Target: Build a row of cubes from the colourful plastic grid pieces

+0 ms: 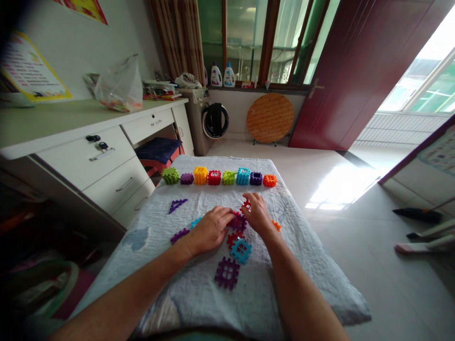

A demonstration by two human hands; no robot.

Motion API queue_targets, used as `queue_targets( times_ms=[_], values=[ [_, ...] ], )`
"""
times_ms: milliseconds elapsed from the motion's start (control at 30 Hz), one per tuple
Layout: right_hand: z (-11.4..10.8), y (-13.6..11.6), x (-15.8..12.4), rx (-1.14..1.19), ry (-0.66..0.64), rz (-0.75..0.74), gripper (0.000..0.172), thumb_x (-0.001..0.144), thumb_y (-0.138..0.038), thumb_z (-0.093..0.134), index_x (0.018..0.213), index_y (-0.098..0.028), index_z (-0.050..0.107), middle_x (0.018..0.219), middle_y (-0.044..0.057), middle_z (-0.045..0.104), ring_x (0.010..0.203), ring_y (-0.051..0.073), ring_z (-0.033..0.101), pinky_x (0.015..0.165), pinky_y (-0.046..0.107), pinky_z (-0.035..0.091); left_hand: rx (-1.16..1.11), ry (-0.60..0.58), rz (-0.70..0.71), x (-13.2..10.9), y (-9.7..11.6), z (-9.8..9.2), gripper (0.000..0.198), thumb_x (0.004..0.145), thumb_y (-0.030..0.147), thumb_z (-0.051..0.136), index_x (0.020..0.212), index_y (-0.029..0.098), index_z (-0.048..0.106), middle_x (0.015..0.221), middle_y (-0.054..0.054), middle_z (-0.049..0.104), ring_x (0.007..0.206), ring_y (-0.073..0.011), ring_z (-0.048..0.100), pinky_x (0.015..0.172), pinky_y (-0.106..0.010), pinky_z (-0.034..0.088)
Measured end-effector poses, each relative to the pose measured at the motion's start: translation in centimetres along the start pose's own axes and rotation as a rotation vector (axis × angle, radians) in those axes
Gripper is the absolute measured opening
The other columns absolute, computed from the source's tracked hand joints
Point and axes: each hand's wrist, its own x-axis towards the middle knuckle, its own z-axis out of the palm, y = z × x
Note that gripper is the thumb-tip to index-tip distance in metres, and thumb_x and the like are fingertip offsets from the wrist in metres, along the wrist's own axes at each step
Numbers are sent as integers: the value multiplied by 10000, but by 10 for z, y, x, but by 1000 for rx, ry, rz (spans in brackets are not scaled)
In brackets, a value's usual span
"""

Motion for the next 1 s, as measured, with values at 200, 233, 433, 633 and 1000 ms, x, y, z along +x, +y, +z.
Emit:
queue_targets(
  times_ms=[200,233,433,633,1000],
  values=[
    [-4,-3,-1,-36,64,28,292,767,-198,524,1048,-200,604,1035,84,559,979,239,526,900,420,427,-18,-4,-86,24,0,20,380,759,285,635,1111,163,557,1070,-89,616,1050,-264,518,938,-392,409],
    [-4,-4,-1,-25,62,34,289,769,-202,525,1047,-201,603,1037,82,556,976,236,529,893,412,434,-32,9,-91,25,1,22,363,761,276,632,1100,167,560,1049,-83,620,1027,-258,526,920,-387,414],
    [-6,-11,-1,43,60,48,283,768,-189,513,1036,-200,602,1035,80,560,957,219,546,852,379,461,-120,169,-132,18,-8,8,153,848,146,481,931,206,594,923,-46,608,929,-206,533,864,-333,415],
    [-4,-18,-3,60,10,34,264,777,-179,502,1020,-200,602,1021,73,571,960,211,553,881,377,443,144,157,-349,6,-49,-13,278,758,41,463,929,211,601,944,-74,572,974,-248,497,877,-387,392],
    [0,-23,-5,26,-93,-17,203,800,-153,512,971,-183,618,957,66,609,944,208,544,873,360,422,-57,157,-342,-4,-92,-17,344,676,16,444,917,189,617,963,-53,614,982,-206,552,943,-332,403]
  ],
)
